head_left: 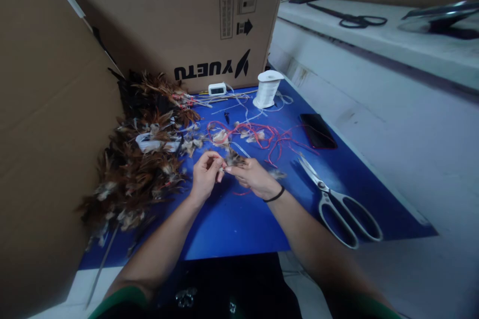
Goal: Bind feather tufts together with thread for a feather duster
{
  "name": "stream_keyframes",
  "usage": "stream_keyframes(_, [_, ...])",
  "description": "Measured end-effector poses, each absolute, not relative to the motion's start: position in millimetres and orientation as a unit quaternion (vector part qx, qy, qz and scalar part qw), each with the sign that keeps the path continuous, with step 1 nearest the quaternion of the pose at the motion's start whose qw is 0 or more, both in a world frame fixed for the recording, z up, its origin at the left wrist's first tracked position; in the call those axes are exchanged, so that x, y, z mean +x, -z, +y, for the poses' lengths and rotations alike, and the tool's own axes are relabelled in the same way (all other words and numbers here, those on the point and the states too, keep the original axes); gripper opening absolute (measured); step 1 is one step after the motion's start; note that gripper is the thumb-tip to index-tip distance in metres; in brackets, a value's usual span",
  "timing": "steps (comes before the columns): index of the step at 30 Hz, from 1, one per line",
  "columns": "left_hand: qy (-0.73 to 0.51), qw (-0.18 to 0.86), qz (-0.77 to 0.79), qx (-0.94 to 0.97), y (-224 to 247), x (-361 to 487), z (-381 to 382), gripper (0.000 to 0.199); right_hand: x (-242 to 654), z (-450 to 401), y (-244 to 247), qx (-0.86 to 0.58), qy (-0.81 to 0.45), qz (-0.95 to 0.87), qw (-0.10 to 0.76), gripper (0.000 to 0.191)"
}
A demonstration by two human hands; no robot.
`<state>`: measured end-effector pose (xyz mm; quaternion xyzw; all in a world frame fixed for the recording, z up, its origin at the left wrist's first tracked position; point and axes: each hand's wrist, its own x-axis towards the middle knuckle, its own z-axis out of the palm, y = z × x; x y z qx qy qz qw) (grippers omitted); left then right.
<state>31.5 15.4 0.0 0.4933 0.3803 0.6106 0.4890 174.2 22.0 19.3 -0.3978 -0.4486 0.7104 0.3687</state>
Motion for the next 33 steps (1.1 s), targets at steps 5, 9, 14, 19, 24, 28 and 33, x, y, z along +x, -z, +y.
stream_keyframes(5, [-0.603, 0.471, 0.401, 0.504, 1, 31, 16, 0.021, 177, 24, -20, -0.408, -0.72, -0.446, 0.341, 0.025])
stream_keyframes(9, [-0.602, 0.454, 0.415, 0.51, 1, 32, 15, 0.02, 176, 25, -19, -0.419, -0.724, -0.42, 0.351, 0.025])
stream_keyframes(14, [-0.595, 0.449, 0.423, 0.515, 2, 33, 14, 0.021, 173, 25, -18, -0.415, -0.733, -0.409, 0.351, 0.024])
stream_keyframes(19, [-0.599, 0.457, 0.403, 0.519, 4, 31, 17, 0.019, 178, 25, -20, -0.421, -0.736, -0.415, 0.331, 0.025])
stream_keyframes(24, [-0.576, 0.471, 0.414, 0.525, 4, 27, 20, 0.019, 191, 26, -26, -0.403, -0.732, -0.451, 0.314, 0.024])
stream_keyframes(28, [-0.549, 0.513, 0.422, 0.508, 4, 26, 21, 0.023, 200, 28, -31, -0.393, -0.728, -0.464, 0.317, 0.025])
stream_keyframes(33, [-0.524, 0.546, 0.416, 0.504, 3, 27, 20, 0.027, 207, 30, -33, -0.386, -0.734, -0.441, 0.342, 0.025])
